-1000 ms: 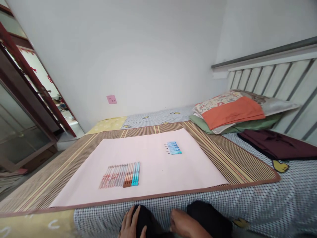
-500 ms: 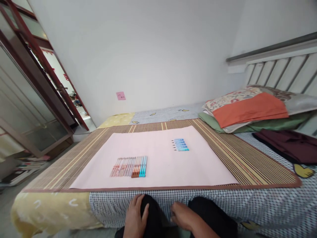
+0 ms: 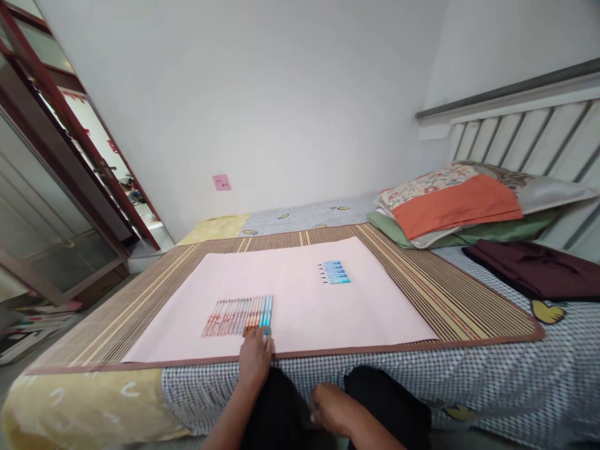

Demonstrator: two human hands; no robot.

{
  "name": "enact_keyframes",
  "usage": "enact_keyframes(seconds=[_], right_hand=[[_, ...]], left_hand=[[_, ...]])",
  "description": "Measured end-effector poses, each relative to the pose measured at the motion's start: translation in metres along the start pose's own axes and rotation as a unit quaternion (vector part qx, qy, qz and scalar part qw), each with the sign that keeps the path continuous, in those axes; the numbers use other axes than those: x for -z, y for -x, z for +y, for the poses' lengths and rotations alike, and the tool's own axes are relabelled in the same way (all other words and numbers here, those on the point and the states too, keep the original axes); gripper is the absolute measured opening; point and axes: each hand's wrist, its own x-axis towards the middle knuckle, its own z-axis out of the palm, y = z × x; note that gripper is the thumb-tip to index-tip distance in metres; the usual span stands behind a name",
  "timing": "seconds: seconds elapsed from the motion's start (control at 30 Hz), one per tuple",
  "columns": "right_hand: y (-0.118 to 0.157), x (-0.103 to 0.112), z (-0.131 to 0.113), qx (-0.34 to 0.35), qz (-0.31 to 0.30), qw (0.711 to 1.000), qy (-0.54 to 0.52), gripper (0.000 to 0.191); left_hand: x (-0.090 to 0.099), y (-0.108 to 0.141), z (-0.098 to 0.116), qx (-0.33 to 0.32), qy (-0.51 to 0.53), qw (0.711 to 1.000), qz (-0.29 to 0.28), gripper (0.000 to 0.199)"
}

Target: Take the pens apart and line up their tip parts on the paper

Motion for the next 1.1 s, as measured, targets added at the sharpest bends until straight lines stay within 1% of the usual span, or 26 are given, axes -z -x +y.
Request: enact_keyframes(seconds=[0.17, 0.37, 0.5, 0.63, 0.73, 0.83, 0.9, 1.0, 1.03, 1.07, 1.1], right_hand=[[-0.001, -0.003, 0.002, -0.011, 0.002, 1.000, 0.004, 0.015], [0.000, 0.003, -0.005, -0.012, -0.011, 1.000, 0.011, 0.009], [0.003, 0.005, -0.006, -0.019, -0.008, 1.000, 0.014, 0.011], [0.001, 0.003, -0.003, -0.011, -0.009, 1.000, 0.015, 0.009], [0.000, 0.001, -0.003, -0.009, -0.007, 1.000, 0.020, 0.007], [0.001, 0.001, -0.003, -0.009, -0.009, 1.000, 0.013, 0.006], [0.001, 0.001, -0.003, -0.008, -0.007, 1.000, -0.006, 0.006], [-0.001, 0.002, -0.004, 0.005, 0.005, 0.999, -0.038, 0.003], [-0.003, 0.003, -0.005, 0.016, 0.003, 0.997, -0.075, 0.006], [-0.005, 0.005, -0.006, 0.029, -0.003, 0.991, -0.132, 0.014], [-0.006, 0.008, -0.008, 0.044, -0.009, 0.977, -0.209, 0.024]], left_hand=[[-0.006, -0.009, -0.001, 0.007, -0.010, 1.000, -0.012, 0.026], [-0.009, -0.014, 0.003, -0.001, 0.006, 1.000, -0.016, 0.017], [-0.010, -0.014, 0.011, 0.003, 0.042, 0.999, -0.017, 0.011], [-0.010, -0.006, 0.021, 0.033, 0.101, 0.994, -0.017, 0.009], [-0.008, -0.001, 0.026, 0.087, 0.160, 0.983, -0.015, 0.009], [-0.004, -0.001, 0.028, 0.173, 0.229, 0.958, -0.015, 0.009], [0.001, -0.002, 0.031, 0.228, 0.290, 0.929, -0.021, 0.010], [0.009, 0.004, 0.042, 0.282, 0.391, 0.875, -0.045, 0.012], [0.012, 0.009, 0.047, 0.296, 0.429, 0.852, -0.055, 0.011], [0.015, 0.016, 0.054, 0.309, 0.468, 0.825, -0.064, 0.010], [0.019, 0.024, 0.061, 0.325, 0.516, 0.789, -0.074, 0.009]])
